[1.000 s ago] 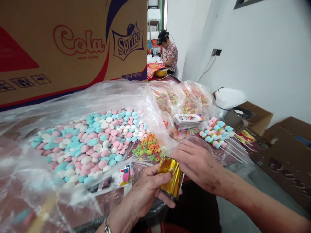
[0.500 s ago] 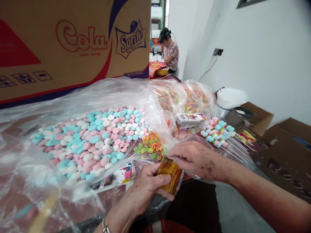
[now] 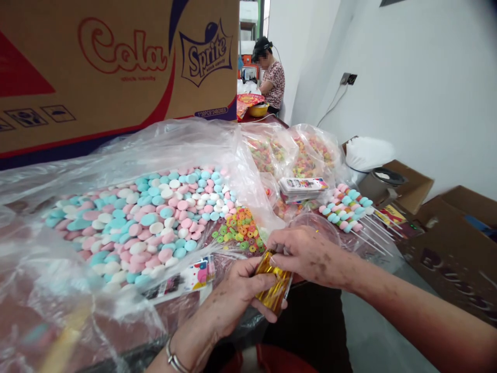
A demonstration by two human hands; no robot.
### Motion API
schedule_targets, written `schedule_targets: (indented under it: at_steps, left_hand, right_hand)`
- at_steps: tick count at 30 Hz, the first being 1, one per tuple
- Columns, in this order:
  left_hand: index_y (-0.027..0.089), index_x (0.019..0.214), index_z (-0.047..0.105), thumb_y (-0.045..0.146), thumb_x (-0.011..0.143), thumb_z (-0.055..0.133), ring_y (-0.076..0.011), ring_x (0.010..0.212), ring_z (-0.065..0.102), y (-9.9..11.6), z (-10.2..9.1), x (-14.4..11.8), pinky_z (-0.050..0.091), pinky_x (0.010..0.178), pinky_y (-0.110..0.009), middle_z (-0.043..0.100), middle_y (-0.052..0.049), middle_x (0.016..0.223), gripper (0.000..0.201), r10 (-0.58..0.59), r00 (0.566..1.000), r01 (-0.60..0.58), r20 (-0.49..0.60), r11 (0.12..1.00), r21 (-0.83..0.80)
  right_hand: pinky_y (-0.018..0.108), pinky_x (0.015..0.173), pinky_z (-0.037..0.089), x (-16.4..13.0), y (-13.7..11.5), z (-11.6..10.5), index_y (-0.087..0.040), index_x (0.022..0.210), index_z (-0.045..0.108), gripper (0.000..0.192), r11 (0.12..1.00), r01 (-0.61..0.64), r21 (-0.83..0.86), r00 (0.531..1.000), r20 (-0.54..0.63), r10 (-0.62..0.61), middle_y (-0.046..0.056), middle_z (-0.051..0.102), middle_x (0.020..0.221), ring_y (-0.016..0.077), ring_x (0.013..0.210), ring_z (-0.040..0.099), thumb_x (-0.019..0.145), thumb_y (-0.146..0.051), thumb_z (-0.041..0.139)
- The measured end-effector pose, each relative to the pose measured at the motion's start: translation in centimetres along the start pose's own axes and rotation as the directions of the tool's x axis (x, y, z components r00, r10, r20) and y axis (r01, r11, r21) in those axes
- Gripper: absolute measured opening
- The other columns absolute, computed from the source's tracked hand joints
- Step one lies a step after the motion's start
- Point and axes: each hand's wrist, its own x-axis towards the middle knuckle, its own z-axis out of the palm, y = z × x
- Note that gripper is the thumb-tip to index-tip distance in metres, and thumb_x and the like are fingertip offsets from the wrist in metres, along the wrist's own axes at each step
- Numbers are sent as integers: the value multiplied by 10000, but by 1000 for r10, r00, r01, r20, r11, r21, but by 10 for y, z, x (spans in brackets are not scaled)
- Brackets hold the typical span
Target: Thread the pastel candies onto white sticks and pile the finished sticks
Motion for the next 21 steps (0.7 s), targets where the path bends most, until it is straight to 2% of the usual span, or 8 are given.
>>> schedule_targets:
  at_steps: [6, 11, 16, 21]
  left_hand:
    - [114, 1032, 678, 265, 817, 656, -227, 705, 727, -2, -3, -1, 563, 492, -225, 721, -105, 852, 264, 44, 998, -44, 41, 999, -5]
    - [116, 1016, 678, 240, 817, 657, -229, 702, 730, -2, -5, -1, 560, 487, -220, 720, -102, 843, 236, 35, 994, -34, 108, 999, -11]
    - [131, 913, 672, 251, 792, 701, -208, 610, 725, -4, -7, 1, 556, 468, -221, 727, -72, 748, 172, -27, 993, 30, 118, 999, -21]
    - [119, 872, 708, 263, 786, 719, -178, 568, 703, -4, -9, 2, 562, 485, -233, 721, -49, 721, 168, -20, 991, 21, 135, 1000, -4]
  right_hand:
    - [202, 493, 270, 0, 8, -1, -172, 749, 587, 68, 985, -12, 173, 1000, -18, 15, -64, 501, 584, 80, 536, 434, 778, -142, 533]
    - [194, 490, 286, 2, 13, -5, -171, 744, 569, 68, 986, 10, 165, 999, -48, -2, -74, 491, 587, 71, 529, 417, 749, -107, 546]
    - [185, 522, 325, 2, 10, -10, -168, 775, 576, 85, 987, 30, 161, 998, -52, -22, -73, 514, 617, 68, 557, 447, 752, -91, 548]
    - [185, 529, 336, 2, 12, -10, -169, 827, 589, 42, 981, 60, 183, 998, 17, -64, -65, 523, 637, 74, 575, 466, 831, -158, 549]
